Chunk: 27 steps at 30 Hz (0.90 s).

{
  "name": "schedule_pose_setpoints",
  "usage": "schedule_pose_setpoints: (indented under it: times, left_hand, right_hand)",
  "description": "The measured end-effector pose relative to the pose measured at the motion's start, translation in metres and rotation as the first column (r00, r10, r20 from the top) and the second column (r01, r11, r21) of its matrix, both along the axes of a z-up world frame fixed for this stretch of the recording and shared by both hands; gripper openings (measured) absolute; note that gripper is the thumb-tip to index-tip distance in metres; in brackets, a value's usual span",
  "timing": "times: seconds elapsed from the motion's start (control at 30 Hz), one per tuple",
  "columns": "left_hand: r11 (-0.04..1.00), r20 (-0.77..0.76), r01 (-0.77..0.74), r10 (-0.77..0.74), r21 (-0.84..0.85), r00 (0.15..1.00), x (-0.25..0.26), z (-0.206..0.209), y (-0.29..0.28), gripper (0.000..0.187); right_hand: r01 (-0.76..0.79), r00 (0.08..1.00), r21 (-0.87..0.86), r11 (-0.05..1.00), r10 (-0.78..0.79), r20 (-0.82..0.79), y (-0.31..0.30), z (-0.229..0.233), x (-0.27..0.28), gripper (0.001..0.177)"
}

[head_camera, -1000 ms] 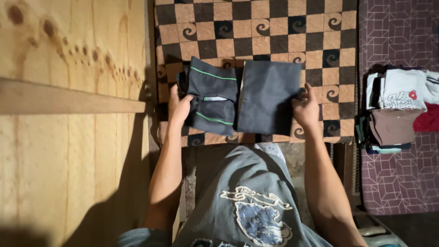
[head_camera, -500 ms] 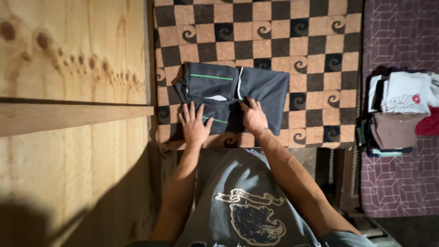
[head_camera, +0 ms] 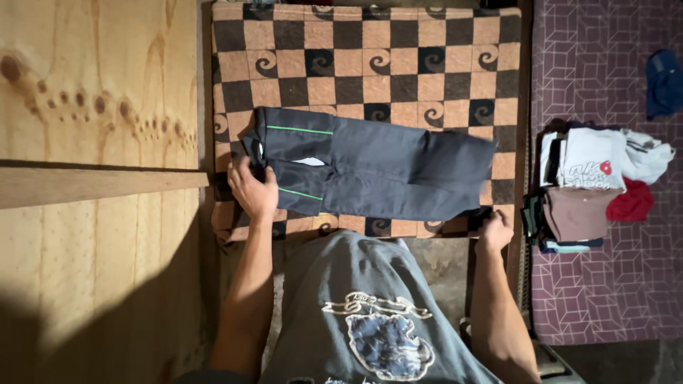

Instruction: The person folds several clean garments one by one on a checkered folding board, including a brown t-shirt, a dark blue t-shirt, a red and black graphic t-shirt, a pink hoodie, and a black and green athletic top. Each item is smoothed, folded into a compact rectangle, and placed on a nearby bed.

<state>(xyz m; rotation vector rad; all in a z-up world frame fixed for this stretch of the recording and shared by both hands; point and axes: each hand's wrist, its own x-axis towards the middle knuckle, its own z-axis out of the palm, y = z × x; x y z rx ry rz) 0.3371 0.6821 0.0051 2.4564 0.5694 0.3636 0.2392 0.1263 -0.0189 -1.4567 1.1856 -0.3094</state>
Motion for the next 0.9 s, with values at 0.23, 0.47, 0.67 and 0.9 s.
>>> schedule_pose_setpoints:
  times: [0.23, 0.47, 0.67, 0.9]
  left_hand:
    - [0.976, -0.157, 0.014, -0.049, -0.219, 0.986, 0.019, -0.031, 0.024, 0.073]
    - [0.77, -0.396, -0.16, -0.13, -0.618, 0.909, -0.007, -0.048, 0.049, 0.04]
    - [0.974, -0.286, 0.044, -0.108, -0.222, 0.952, -0.038, -0.005, 0.056, 0.058]
    - [0.962, -0.069, 0.269, -0.265, 0.052, 0.962, 0.027, 0.044, 0.018, 0.063]
  right_hand:
    - [-0.183, 0.964, 0.168, 0.969, 0.21, -0.161, 0.031, -0.025, 0.0, 0.052]
    - [0.144, 0.988, 0.12, 0.982, -0.149, 0.031, 0.036, -0.026, 0.021, 0.045]
    - [-0.023, 0.991, -0.52, 0.854, 0.089, 0.101, 0.045, -0.014, -0.012, 0.053]
    - [0.103, 0.995, 0.38, 0.919, -0.094, -0.043, 0.05, -0.019, 0.01, 0.028]
